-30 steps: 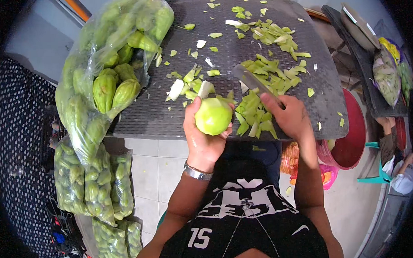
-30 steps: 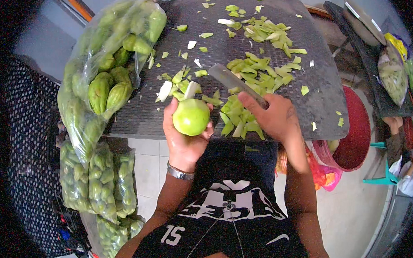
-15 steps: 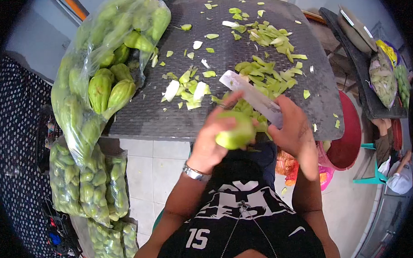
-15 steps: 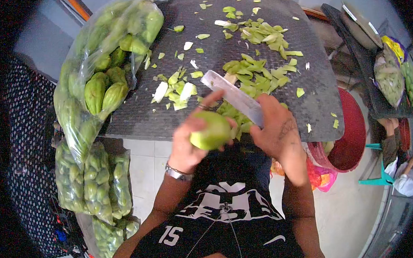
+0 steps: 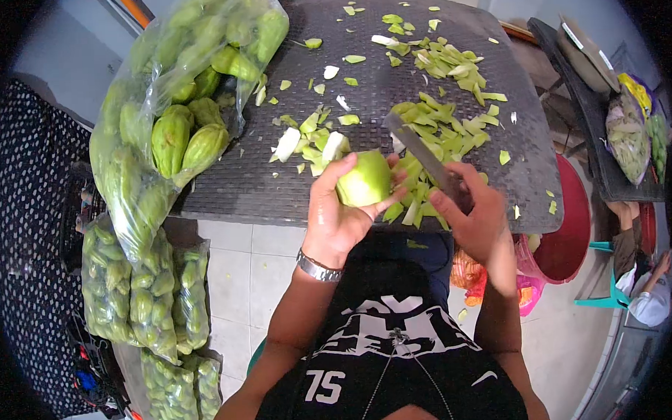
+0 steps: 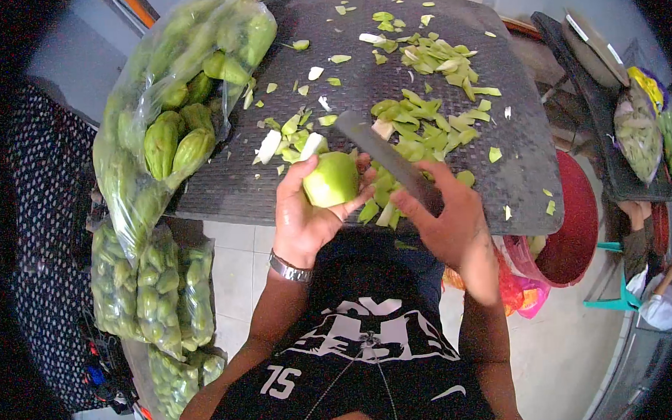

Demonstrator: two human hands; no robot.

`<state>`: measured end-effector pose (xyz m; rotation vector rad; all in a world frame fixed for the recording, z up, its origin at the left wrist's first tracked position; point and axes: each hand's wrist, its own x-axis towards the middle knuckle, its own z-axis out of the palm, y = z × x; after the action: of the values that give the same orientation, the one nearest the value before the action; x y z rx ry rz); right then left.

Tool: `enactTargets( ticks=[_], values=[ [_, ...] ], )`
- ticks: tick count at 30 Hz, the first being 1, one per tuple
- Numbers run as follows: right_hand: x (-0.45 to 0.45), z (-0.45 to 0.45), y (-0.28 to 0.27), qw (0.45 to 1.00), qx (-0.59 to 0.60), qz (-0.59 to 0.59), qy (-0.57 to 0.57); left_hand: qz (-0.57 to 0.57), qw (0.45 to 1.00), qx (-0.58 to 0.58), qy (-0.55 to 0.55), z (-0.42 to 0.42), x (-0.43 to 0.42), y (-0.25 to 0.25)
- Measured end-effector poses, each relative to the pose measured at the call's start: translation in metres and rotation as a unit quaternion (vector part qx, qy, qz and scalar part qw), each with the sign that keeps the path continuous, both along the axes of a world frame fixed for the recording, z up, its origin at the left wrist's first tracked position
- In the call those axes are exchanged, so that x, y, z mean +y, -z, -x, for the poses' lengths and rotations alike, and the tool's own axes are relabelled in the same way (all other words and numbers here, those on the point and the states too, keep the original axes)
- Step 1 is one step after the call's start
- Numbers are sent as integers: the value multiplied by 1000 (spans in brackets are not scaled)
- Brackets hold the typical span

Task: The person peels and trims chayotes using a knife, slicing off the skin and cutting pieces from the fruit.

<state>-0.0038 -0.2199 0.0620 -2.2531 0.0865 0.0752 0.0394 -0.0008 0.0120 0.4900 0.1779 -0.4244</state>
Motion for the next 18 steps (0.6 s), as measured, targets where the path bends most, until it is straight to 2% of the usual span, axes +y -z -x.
enactTargets(
  ticks=[4,5,6,7,8,12,15,16,18],
  values=[
    [14,7,13,981,-173,4,-87,54,998,15,13,8,-10,8],
    [19,8,16,971,-211,17,-109,13,999,36,13,4,-13,21],
    [23,8,18,959,-249,30,-132,24,999,38,3,7,-15,13],
    [25,12,19,961,-220,85,-143,49,998,29,-1,9,-16,16],
    [28,13,23,960,-223,91,-142,73,997,19,-5,13,-17,18],
    [35,13,27,956,-233,112,-137,-65,990,-110,-58,28,-25,17],
    [38,15,16,963,-204,112,-136,-113,970,-187,-104,32,-27,21],
    [38,15,13,966,-190,110,-137,-122,953,-246,-127,35,-28,19],
    [38,14,14,963,-201,115,-136,-104,964,-206,-130,32,-26,19]
  ],
)
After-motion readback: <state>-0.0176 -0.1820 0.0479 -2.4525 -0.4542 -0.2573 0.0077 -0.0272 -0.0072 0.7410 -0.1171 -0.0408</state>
